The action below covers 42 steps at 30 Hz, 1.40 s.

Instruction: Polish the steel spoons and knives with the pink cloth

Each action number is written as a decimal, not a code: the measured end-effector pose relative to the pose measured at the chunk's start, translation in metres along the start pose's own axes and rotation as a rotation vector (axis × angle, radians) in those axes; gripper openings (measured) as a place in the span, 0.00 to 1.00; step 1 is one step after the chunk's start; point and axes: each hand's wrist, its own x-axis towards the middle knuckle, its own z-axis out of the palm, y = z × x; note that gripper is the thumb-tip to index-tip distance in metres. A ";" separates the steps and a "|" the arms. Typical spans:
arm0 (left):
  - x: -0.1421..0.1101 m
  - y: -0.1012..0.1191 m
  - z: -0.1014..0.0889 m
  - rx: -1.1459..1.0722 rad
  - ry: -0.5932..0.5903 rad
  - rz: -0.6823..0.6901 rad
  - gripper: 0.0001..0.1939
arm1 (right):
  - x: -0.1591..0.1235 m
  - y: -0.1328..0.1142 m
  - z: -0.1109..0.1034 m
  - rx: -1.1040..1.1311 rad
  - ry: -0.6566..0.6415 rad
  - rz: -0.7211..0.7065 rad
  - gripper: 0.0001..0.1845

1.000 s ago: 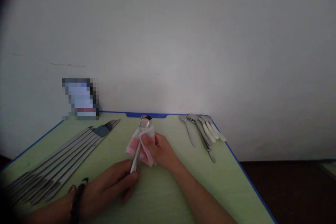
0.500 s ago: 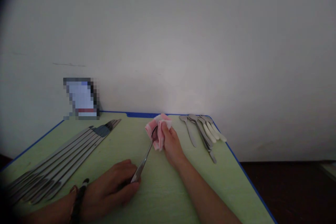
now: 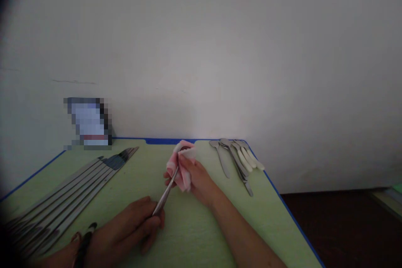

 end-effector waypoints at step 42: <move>0.013 -0.016 -0.003 -0.402 0.408 -0.285 0.26 | 0.012 0.012 -0.002 0.223 0.016 -0.104 0.19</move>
